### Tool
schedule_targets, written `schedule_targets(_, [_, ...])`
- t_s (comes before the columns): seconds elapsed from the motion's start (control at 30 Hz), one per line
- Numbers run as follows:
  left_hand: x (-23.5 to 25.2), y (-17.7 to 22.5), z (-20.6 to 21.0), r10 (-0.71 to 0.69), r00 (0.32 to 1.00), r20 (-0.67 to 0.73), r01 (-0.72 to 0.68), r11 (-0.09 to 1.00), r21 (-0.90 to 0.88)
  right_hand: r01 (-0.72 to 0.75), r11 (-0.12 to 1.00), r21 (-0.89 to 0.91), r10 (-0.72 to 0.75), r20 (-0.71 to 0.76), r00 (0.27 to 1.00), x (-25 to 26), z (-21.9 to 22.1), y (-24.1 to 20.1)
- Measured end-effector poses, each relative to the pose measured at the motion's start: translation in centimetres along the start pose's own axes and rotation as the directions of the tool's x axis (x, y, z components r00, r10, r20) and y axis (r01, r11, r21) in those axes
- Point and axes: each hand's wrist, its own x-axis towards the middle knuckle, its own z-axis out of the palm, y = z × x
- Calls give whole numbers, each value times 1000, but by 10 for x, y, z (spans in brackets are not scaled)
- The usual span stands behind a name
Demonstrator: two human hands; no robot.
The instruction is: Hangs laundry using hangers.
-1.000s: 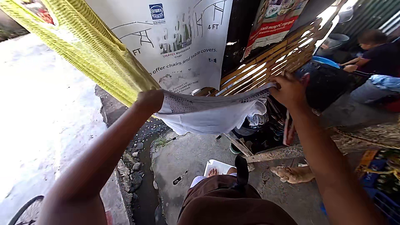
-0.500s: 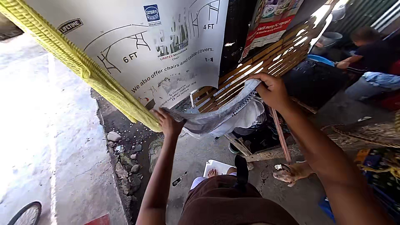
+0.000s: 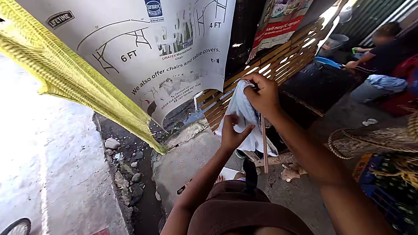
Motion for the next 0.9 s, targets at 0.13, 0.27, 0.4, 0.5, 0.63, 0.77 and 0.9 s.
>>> schedule_targets(0.13, [5,18,13,-61,991,120,59,998,18,59,995,-85,-57,23,998,-6,2,-11])
schedule_targets(0.27, [8,12,-9,-94,981,167,104,993,-53,73,988,-135,-69,32,997,-11,-10,-10])
schedule_targets(0.4, [6,3,-52,-215,936,280,277,939,-202,88,964,-250,-75,59,995,-12,-31,8])
schedule_targets(0.5, [7,15,-75,-329,908,259,403,852,-335,63,950,-306,-25,128,991,-14,-32,24])
schedule_targets(0.63, [13,42,-89,-434,875,212,480,729,-488,-142,954,-264,242,397,885,-21,-18,31])
schedule_targets(0.77, [18,48,-89,-459,875,152,433,605,-668,-144,986,-85,166,403,900,-52,11,23])
schedule_targets(0.9, [17,51,-88,-446,892,80,378,637,-672,-147,988,42,114,437,892,-80,38,9])
